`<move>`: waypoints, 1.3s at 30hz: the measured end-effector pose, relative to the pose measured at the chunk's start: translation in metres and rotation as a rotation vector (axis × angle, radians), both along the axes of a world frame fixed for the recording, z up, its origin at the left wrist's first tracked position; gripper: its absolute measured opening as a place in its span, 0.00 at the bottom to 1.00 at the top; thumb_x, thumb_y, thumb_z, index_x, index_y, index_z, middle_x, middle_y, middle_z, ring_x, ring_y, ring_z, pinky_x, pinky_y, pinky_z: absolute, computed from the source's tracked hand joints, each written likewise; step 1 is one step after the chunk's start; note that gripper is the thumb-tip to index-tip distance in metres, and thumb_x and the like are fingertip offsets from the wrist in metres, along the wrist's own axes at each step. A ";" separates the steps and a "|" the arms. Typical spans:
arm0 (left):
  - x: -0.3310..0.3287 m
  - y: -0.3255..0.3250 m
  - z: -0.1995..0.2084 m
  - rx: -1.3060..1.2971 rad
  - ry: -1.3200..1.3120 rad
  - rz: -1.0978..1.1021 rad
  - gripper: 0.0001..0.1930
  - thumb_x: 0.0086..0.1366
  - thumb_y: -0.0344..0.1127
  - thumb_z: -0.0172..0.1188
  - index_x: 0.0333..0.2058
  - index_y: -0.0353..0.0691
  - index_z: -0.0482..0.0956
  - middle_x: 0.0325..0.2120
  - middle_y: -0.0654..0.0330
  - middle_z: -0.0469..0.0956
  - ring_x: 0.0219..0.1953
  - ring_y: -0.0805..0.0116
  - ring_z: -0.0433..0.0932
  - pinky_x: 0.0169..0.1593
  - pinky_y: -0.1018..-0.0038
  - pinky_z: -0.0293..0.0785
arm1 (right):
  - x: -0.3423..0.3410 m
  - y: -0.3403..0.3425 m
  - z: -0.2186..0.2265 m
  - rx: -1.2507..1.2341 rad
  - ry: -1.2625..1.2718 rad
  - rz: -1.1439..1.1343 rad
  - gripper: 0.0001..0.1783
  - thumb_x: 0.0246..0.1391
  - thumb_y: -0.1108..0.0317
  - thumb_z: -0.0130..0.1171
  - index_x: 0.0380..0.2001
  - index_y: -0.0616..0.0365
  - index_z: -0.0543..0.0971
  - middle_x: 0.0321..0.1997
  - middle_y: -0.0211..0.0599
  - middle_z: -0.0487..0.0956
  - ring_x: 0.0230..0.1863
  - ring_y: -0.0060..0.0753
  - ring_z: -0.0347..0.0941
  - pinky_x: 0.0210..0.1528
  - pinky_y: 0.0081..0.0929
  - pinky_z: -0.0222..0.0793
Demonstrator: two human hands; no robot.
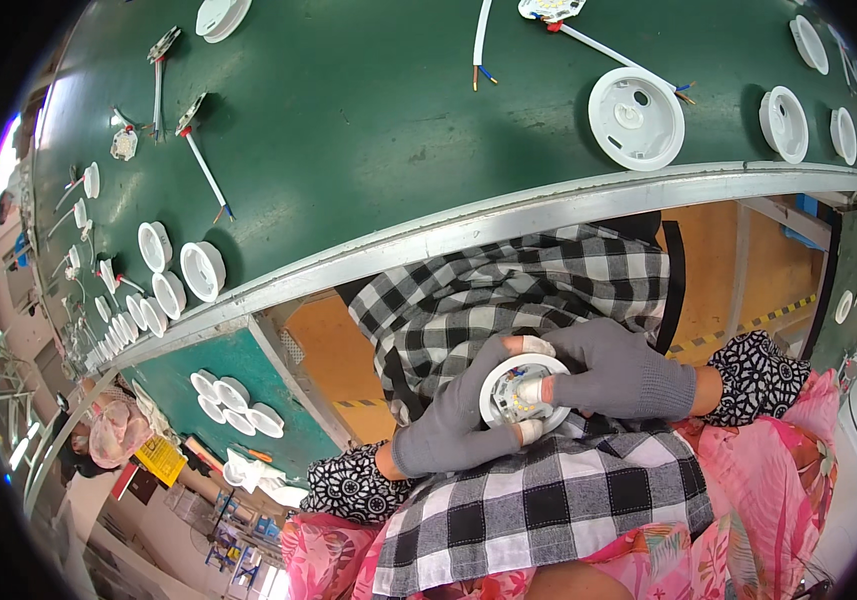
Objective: The person assembles light fixtures by threading the wires of LED circuit boards through circular plastic casings, pressing the boards firmly into the casings by hand, and placing the assembled units onto the conveyor table.
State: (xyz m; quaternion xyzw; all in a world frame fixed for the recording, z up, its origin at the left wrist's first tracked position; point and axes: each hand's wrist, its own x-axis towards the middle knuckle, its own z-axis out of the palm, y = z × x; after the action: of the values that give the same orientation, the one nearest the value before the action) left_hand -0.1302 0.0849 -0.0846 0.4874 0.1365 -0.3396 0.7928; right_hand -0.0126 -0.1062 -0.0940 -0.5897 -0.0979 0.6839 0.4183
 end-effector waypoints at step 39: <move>0.003 -0.005 0.002 0.289 -0.032 -0.060 0.33 0.62 0.33 0.56 0.64 0.38 0.54 0.51 0.48 0.72 0.53 0.61 0.74 0.56 0.67 0.70 | 0.010 -0.002 -0.016 0.040 0.141 -0.031 0.24 0.55 0.55 0.57 0.47 0.63 0.79 0.27 0.33 0.80 0.19 0.17 0.72 0.24 0.17 0.70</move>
State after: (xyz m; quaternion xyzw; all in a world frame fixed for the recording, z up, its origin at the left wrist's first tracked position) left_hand -0.1270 0.0796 -0.0826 0.6055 0.1568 -0.3323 0.7059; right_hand -0.0025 -0.1083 -0.1101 -0.5330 -0.0728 0.7151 0.4463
